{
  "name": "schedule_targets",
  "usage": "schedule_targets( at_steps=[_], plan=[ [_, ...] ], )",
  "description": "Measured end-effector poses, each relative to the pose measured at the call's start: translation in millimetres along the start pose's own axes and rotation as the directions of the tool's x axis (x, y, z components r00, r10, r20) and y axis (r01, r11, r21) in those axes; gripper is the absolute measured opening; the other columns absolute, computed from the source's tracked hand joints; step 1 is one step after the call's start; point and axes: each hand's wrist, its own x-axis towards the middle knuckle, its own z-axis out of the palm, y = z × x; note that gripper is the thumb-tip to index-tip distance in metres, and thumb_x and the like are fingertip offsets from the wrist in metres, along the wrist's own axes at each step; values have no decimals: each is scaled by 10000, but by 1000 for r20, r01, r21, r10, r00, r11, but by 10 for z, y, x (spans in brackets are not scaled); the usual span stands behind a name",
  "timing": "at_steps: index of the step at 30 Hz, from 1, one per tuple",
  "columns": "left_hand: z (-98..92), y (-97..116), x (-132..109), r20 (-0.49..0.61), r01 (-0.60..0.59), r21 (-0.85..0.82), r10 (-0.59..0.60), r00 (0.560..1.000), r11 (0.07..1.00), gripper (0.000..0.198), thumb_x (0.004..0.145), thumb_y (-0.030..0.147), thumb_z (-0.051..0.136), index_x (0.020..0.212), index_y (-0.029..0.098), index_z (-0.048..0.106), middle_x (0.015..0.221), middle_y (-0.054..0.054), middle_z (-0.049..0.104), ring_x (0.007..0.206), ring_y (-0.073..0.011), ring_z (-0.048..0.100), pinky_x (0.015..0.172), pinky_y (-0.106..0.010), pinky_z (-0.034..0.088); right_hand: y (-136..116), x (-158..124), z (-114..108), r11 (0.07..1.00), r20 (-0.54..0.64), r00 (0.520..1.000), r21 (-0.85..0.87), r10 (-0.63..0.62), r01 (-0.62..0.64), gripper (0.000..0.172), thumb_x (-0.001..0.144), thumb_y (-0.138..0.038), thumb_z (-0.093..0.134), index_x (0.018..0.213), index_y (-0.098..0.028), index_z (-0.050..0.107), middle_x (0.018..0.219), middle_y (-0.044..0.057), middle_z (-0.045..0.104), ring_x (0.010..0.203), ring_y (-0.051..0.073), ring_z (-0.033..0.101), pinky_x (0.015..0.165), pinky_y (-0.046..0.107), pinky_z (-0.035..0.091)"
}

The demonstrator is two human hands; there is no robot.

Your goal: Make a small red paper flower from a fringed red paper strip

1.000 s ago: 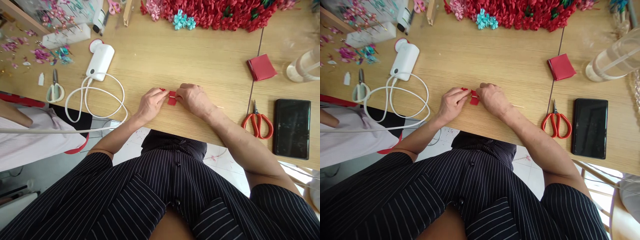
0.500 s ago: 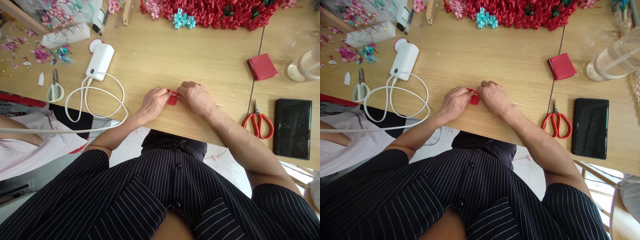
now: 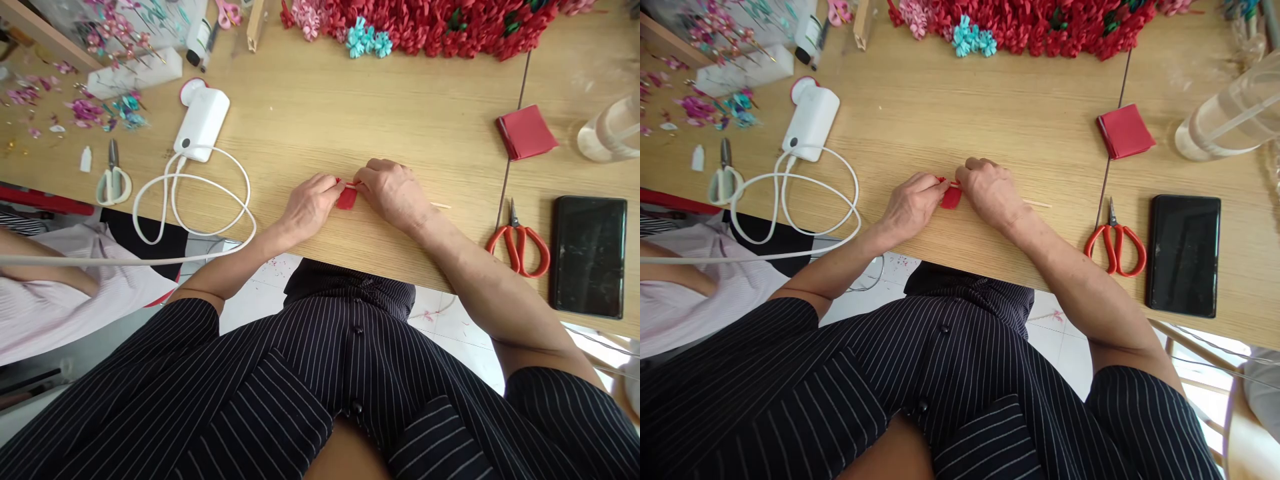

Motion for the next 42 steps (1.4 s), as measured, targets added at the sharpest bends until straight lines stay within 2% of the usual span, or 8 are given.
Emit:
schedule_targets(
  at_steps=[12,17,20,25,31,34,37,42],
  plan=[
    [14,-3,12,28,-30,112,27,999,993,509,1144,426,247,1253,205,691,1013,-85,716,987,-210,651,871,-347,530,24,19,31,999,-54,998,46,28,-25,404,1107,-274,338,1229,-160,705,1228,150,719,1078,256,655,882,365,462],
    [53,-28,-2,0,-72,164,73,997,984,566,1147,436,207,1166,187,715,977,-88,707,967,-210,657,842,-342,517,21,24,35,999,-49,999,37,22,-20,413,1107,-269,331,1228,-157,709,1232,156,717,1098,261,649,893,377,459],
    [82,-45,-10,-5,-35,124,36,999,992,514,1145,436,243,1277,198,680,1009,-87,709,975,-213,655,852,-344,517,12,22,27,1000,-52,999,11,17,-17,401,1098,-253,347,1185,-151,726,1213,156,728,1100,265,655,895,379,469],
    [104,-63,15,-5,-49,146,50,999,988,480,1140,382,286,1224,179,713,1001,-92,708,981,-223,662,857,-354,527,10,-2,9,999,-62,998,-33,-11,9,348,1075,-271,425,1104,-140,746,1169,174,739,1099,289,647,877,385,487],
    [-32,-118,100,-147,0,97,14,989,995,251,1038,239,535,1192,242,733,1085,-69,690,1058,-238,643,970,-419,547,42,-14,28,1000,-69,997,-24,-18,16,357,1079,-289,420,1094,-143,745,1132,180,727,1071,291,630,861,397,485],
    [-65,-167,179,-97,-17,60,23,995,998,228,945,181,661,1154,229,740,1162,-59,694,1139,-249,640,1037,-445,539,56,-6,47,1000,-74,997,-15,-26,25,359,1080,-298,414,1113,-139,735,1133,186,719,1082,302,623,882,419,479],
    [-39,-189,218,-35,-30,0,30,999,1000,175,929,156,669,1082,189,747,1140,-52,715,1109,-229,659,1002,-412,555,51,2,50,1000,-72,997,-21,-20,18,347,1067,-262,407,1112,-128,724,1130,194,716,1081,305,620,881,419,472],
    [5,-181,196,-99,-22,-53,16,995,998,84,931,148,682,974,179,747,1047,-37,738,1038,-202,681,965,-376,556,0,4,14,998,-16,999,-47,31,-32,338,1061,-210,383,1131,-127,703,1181,204,704,1104,307,611,882,411,452]
  ],
)
